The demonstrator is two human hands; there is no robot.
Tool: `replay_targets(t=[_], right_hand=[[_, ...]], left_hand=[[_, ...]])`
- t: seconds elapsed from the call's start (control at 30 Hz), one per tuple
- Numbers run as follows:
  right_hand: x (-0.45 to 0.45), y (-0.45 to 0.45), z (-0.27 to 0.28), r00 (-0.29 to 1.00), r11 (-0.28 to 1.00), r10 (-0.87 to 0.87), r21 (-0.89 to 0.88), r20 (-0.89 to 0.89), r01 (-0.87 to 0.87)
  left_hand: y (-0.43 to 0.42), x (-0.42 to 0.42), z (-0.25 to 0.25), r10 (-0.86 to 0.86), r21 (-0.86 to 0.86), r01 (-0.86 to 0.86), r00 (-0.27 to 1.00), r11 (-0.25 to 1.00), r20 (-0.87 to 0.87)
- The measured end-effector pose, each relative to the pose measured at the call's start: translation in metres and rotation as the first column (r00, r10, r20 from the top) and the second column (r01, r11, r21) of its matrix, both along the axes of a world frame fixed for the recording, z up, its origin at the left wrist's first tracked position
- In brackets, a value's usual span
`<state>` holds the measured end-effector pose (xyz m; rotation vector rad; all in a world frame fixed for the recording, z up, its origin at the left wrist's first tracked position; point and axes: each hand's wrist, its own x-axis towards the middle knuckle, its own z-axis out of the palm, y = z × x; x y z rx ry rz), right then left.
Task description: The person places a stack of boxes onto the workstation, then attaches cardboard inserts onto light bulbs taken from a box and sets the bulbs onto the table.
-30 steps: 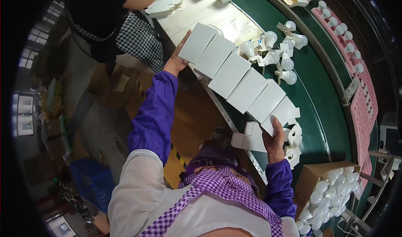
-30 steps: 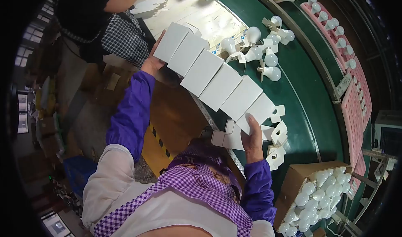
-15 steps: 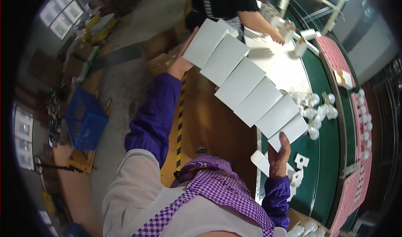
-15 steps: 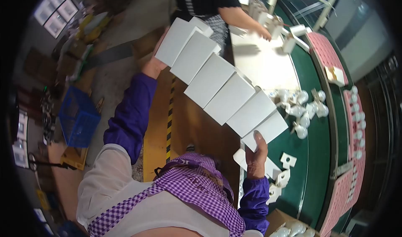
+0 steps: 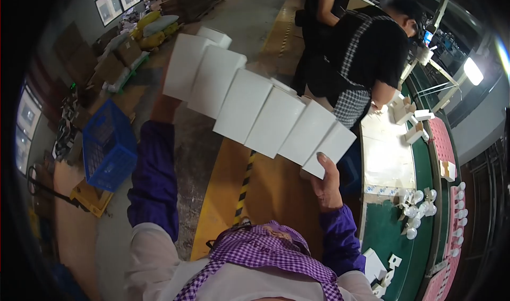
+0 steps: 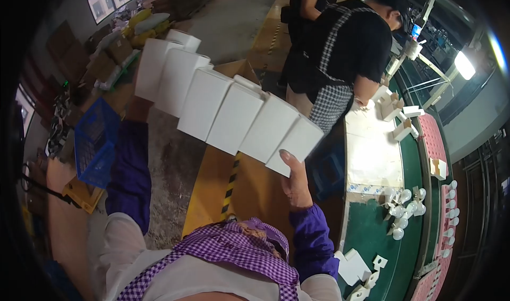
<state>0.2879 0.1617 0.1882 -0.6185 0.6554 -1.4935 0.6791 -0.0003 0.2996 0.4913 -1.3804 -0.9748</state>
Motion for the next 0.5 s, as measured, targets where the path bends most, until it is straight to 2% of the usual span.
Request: replay_targets(t=[0.03, 0.1, 0.17, 0.2, 0.23, 0.27, 0.3, 0.37, 0.43, 0.5], right_hand=[[0.014, -0.024, 0.006, 1.0, 0.999, 0.024, 0.025, -0.003, -0.024], [0.049, -0.059, 0.016, 1.0, 0.999, -0.006, -0.05, -0.028, 0.004], [0.067, -0.091, 0.022, 0.998, 0.999, 0.053, 0.004, -0.033, -0.052], [0.076, -0.108, 0.025, 0.998, 0.998, 0.061, -0.002, -0.026, -0.061], [0.084, -0.125, 0.028, 0.997, 0.998, 0.069, -0.008, -0.019, -0.07], [0.088, -0.145, 0.031, 0.997, 0.996, 0.082, -0.016, -0.014, -0.083], [0.093, -0.163, 0.033, 0.995, 0.995, 0.097, -0.028, -0.007, -0.098], [0.1, -0.202, 0.036, 0.994, 0.993, 0.105, -0.051, 0.014, -0.104], [0.104, -0.243, 0.039, 0.996, 0.995, 0.081, -0.064, 0.034, -0.079], [0.097, -0.291, 0.031, 0.991, 0.989, 0.123, -0.09, 0.05, -0.119]], left_hand=[[-0.022, 0.017, 0.009, -0.116, 0.135, 0.151, 0.965, 0.979, -0.234], [-0.049, 0.047, 0.017, 0.096, -0.051, -0.093, 0.994, 0.994, 0.057], [-0.078, 0.074, 0.021, 0.212, -0.167, -0.185, 0.963, 0.968, 0.164], [-0.089, 0.081, 0.024, 0.2, -0.164, -0.175, 0.968, 0.971, 0.151], [-0.102, 0.085, 0.027, 0.29, -0.229, -0.241, 0.934, 0.943, 0.209], [-0.115, 0.089, 0.031, 0.382, -0.296, -0.304, 0.888, 0.906, 0.257], [-0.114, 0.08, 0.041, 0.566, -0.44, -0.404, 0.75, 0.802, 0.342], [-0.149, 0.082, 0.044, 0.713, -0.574, -0.457, 0.597, 0.679, 0.367], [-0.203, 0.1, 0.036, 0.675, -0.542, -0.452, 0.658, 0.708, 0.333], [-0.249, 0.104, 0.041, 0.529, -0.382, -0.4, 0.777, 0.833, 0.341]])
